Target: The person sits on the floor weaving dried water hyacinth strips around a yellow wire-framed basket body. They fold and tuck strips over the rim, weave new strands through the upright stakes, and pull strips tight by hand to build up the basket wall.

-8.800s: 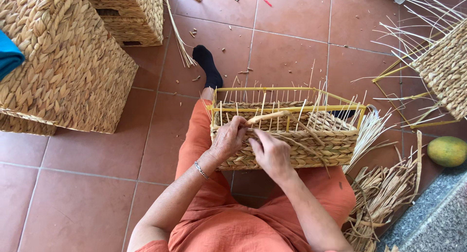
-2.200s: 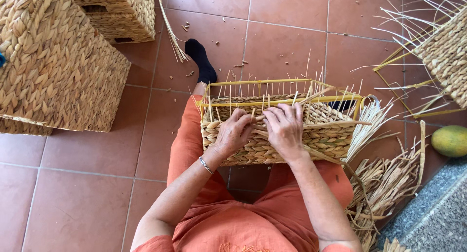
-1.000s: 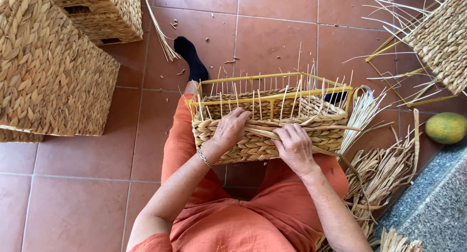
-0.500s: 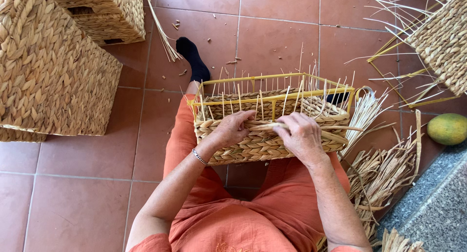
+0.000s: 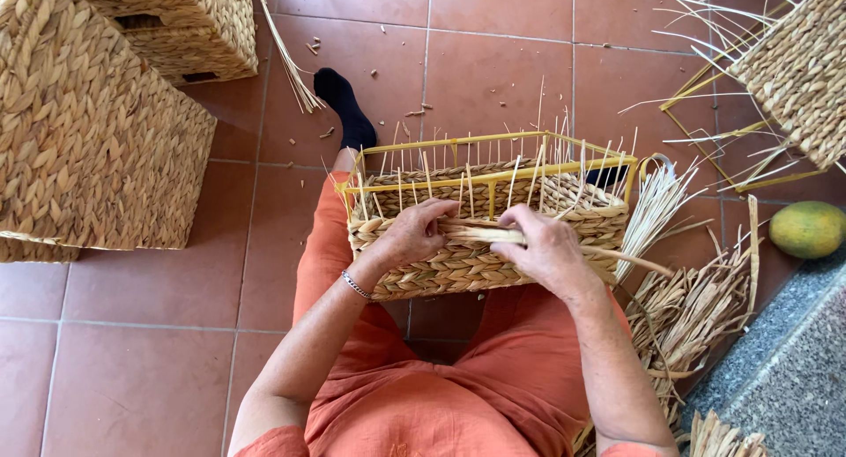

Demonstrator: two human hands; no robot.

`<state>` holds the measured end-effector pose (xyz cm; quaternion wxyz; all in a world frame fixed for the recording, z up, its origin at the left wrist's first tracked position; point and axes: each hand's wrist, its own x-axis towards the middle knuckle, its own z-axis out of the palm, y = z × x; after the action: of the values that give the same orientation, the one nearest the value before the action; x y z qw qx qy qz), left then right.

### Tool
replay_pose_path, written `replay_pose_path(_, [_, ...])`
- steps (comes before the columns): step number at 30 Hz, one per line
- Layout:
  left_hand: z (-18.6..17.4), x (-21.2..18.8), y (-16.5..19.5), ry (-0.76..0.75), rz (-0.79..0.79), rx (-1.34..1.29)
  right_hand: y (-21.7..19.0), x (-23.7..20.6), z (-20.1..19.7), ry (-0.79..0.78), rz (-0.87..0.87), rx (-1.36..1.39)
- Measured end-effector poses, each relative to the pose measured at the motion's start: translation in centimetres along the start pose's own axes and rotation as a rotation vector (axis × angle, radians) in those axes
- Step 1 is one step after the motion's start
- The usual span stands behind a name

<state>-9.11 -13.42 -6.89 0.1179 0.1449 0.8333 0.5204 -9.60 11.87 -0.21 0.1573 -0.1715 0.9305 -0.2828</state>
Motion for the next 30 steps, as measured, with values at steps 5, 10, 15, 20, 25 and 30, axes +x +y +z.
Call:
replay_pose_path(5, [1.2, -0.5, -0.5, 0.077, 0.106, 0.052, -4.4, 1.3, -0.2, 0.494, -0.565, -0.246])
replay_pose_path(10, [1.6, -0.4, -0.2, 0.058, 0.117, 0.137, -3.9, 3.0, -0.8, 0.353, -0.356, -0.003])
replay_pose_path(15, [1.7, 0.1, 1.8, -0.022, -0.007, 0.358, 0.4, 4.6, -2.0, 0.076, 0.178, 0.463])
replay_pose_path(20, [2.7, -0.3, 2.6, 0.35, 0.165, 0.293, 2.4, 4.9, -1.2, 0.116, 0.111, 0.232])
replay_pose_path(25, [3.1, -1.6, 1.7, 0.403, 0.184, 0.223, 0.5, 4.1, 0.2, 0.055, -0.113, -0.232])
replay_pose_path(30, [3.7, -2.3, 1.3, 0.447, 0.272, 0.336, -2.1, 5.5, 1.2, -0.183, 0.056, -0.265])
